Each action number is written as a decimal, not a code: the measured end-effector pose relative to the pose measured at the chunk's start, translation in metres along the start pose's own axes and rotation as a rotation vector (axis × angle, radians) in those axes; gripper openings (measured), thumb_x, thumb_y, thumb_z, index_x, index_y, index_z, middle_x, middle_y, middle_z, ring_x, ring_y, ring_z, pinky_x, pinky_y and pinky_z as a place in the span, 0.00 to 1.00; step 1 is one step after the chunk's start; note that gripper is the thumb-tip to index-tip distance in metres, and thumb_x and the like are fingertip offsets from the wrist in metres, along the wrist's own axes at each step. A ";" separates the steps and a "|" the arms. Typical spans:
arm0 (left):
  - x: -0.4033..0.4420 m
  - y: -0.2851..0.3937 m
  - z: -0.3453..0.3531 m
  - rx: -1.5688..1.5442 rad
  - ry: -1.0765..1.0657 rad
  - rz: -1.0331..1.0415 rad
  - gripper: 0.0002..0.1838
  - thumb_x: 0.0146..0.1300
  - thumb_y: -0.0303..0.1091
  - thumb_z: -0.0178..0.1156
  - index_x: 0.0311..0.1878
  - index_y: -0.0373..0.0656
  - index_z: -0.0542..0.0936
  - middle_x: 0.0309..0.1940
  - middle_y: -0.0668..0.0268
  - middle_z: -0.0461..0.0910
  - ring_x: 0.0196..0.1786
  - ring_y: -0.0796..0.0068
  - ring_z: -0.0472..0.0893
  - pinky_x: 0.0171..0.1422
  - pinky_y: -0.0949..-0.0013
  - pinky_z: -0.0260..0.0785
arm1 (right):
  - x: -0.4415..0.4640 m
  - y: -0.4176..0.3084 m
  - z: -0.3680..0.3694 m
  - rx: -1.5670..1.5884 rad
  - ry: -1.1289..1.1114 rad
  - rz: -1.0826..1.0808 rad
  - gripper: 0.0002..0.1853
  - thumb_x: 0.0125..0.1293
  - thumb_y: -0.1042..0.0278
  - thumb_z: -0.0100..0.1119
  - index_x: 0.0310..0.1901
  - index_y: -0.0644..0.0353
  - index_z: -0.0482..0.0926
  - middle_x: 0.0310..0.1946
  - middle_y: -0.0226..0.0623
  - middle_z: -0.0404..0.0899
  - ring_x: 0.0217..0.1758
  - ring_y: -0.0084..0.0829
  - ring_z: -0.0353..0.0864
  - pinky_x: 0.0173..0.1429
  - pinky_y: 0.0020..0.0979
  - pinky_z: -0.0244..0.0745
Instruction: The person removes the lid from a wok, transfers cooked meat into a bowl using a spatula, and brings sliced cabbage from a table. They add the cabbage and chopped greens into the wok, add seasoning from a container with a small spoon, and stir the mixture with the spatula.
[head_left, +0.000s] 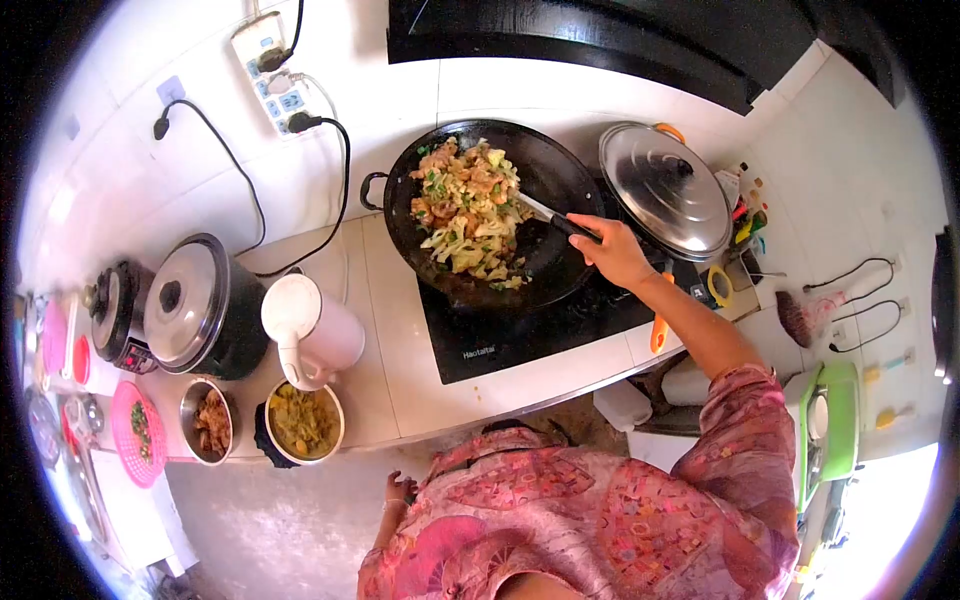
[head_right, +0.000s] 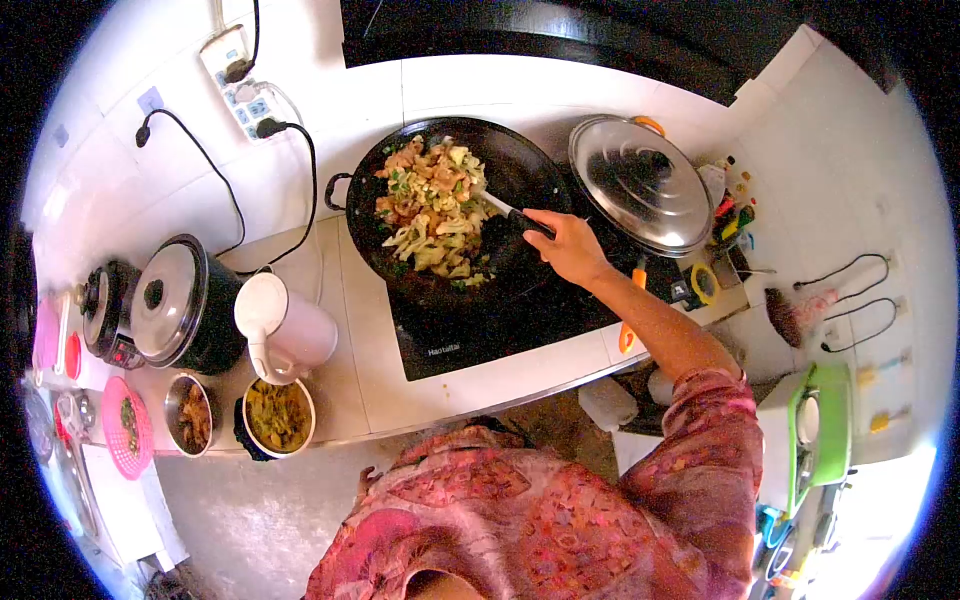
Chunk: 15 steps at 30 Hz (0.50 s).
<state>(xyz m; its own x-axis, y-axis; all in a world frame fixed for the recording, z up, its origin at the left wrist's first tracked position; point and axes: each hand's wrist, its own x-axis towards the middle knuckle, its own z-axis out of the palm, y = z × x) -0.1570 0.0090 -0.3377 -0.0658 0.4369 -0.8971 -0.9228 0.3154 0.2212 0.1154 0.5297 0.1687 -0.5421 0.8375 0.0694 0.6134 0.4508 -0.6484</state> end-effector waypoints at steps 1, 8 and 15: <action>-0.027 -0.001 0.023 0.298 0.037 0.248 0.25 0.62 0.25 0.57 0.60 0.46 0.59 0.30 0.52 0.78 0.31 0.63 0.81 0.30 0.59 0.76 | -0.006 -0.016 -0.008 -0.164 -0.001 -0.031 0.23 0.62 0.61 0.58 0.59 0.56 0.74 0.26 0.44 0.82 0.26 0.33 0.81 0.34 0.35 0.75; 0.042 -0.032 -0.027 0.754 0.029 0.392 0.26 0.60 0.25 0.60 0.60 0.43 0.61 0.31 0.51 0.79 0.30 0.63 0.81 0.30 0.60 0.76 | -0.064 -0.085 -0.035 -0.802 0.018 -0.403 0.20 0.62 0.64 0.58 0.57 0.51 0.75 0.26 0.36 0.76 0.28 0.36 0.78 0.31 0.35 0.74; 0.040 -0.014 -0.036 0.358 -0.036 0.193 0.27 0.58 0.26 0.62 0.60 0.41 0.63 0.32 0.51 0.80 0.30 0.62 0.82 0.31 0.61 0.76 | -0.058 -0.072 -0.100 -0.524 -0.064 -0.123 0.20 0.61 0.68 0.59 0.57 0.57 0.76 0.24 0.36 0.77 0.25 0.23 0.76 0.27 0.28 0.69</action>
<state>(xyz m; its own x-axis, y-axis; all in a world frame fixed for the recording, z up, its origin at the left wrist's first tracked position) -0.1607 -0.0079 -0.3901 -0.2055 0.5437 -0.8137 -0.7038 0.4956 0.5089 0.1599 0.4801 0.2868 -0.6517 0.7558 0.0642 0.7388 0.6516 -0.1720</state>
